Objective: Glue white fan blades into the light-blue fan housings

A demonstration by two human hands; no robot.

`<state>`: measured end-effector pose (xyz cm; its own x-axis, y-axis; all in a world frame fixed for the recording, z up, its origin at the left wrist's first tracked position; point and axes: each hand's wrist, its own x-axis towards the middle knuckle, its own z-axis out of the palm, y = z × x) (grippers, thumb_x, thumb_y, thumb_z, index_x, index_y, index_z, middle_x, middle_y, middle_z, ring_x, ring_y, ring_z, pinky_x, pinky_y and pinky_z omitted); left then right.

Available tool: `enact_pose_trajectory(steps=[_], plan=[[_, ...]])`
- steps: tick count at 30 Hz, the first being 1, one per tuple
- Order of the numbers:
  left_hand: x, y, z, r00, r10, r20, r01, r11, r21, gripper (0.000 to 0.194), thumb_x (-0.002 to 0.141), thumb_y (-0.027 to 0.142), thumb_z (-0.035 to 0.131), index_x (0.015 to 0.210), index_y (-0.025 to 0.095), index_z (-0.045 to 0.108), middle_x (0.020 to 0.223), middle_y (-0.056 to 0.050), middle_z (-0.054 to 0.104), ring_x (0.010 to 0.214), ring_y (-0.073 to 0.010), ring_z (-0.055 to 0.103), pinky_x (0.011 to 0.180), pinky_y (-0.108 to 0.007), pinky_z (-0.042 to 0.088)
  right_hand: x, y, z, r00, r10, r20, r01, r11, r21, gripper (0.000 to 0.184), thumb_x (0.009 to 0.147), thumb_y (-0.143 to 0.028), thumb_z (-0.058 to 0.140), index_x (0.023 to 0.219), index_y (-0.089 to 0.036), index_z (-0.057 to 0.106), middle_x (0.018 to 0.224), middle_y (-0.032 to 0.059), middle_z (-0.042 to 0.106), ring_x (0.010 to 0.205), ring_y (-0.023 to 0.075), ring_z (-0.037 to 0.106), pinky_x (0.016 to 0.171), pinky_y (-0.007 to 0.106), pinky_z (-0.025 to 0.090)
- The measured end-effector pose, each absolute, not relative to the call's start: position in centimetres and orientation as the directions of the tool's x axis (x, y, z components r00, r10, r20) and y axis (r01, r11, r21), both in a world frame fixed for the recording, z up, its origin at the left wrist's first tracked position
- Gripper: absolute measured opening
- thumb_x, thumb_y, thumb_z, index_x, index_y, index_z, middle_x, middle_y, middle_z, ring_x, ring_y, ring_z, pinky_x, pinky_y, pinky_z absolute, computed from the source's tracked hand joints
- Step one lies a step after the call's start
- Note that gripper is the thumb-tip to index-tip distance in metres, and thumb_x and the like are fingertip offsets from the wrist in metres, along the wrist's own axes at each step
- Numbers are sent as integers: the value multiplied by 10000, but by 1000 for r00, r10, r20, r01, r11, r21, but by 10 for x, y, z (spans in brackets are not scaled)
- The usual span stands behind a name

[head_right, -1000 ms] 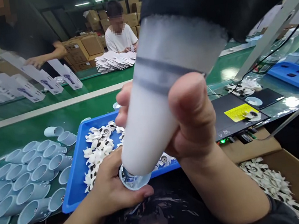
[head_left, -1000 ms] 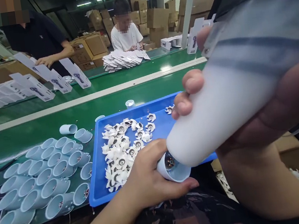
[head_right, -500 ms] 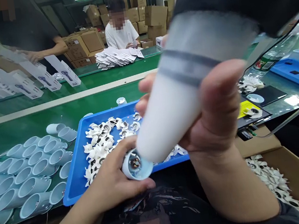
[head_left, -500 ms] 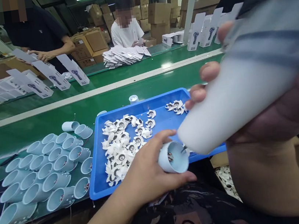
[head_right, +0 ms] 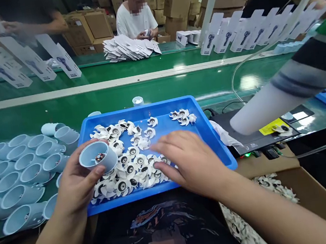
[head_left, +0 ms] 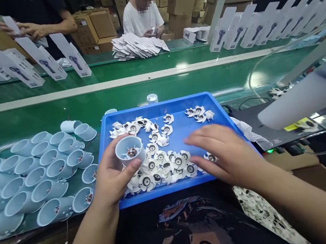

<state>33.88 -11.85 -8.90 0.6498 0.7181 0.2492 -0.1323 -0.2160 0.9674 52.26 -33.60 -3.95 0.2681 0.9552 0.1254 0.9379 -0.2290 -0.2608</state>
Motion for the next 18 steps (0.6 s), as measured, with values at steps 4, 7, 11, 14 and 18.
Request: enact_pose_trajectory(steps=[4,7,11,14,18], plan=[[333,-122,-91,646,725,239,-102,-228,968,610,652,424,858,1192,251,633,1182,-65,682,1066,-247,648,937,-364,515,526,-284,-72,198,959,-203,952,-237,-192,358,758,-283,808,1085,-204,685,1106,77,627,980,276,615,830,404,550],[328,-122,-94,663,708,243,-68,-266,961,597,681,423,837,1218,272,623,1226,-62,671,1107,-268,643,963,-395,512,543,-268,-76,223,943,-248,959,-258,-117,278,789,-213,770,1040,-193,652,1080,34,617,988,202,602,829,317,535],[323,-122,-97,701,673,238,7,-340,940,608,705,451,809,1260,303,610,1268,-64,651,1139,-304,623,1005,-465,484,561,-266,-68,358,902,-240,934,-346,92,184,923,-105,579,1103,-127,612,1147,82,586,1078,228,560,951,438,480],[320,-123,-98,729,649,217,47,-364,930,621,727,472,782,1291,291,596,1302,-88,628,1183,-334,593,1033,-506,456,561,-269,-67,377,867,-325,926,-344,158,173,907,-100,620,1076,-134,632,1169,70,585,1039,214,576,940,439,494],[316,-123,-101,776,599,199,25,-344,939,617,806,470,703,1366,275,532,1343,-121,601,1241,-354,557,1043,-529,442,556,-265,-72,467,822,-328,884,-430,181,158,979,-188,559,1118,-135,612,1110,67,599,973,186,601,882,389,531]])
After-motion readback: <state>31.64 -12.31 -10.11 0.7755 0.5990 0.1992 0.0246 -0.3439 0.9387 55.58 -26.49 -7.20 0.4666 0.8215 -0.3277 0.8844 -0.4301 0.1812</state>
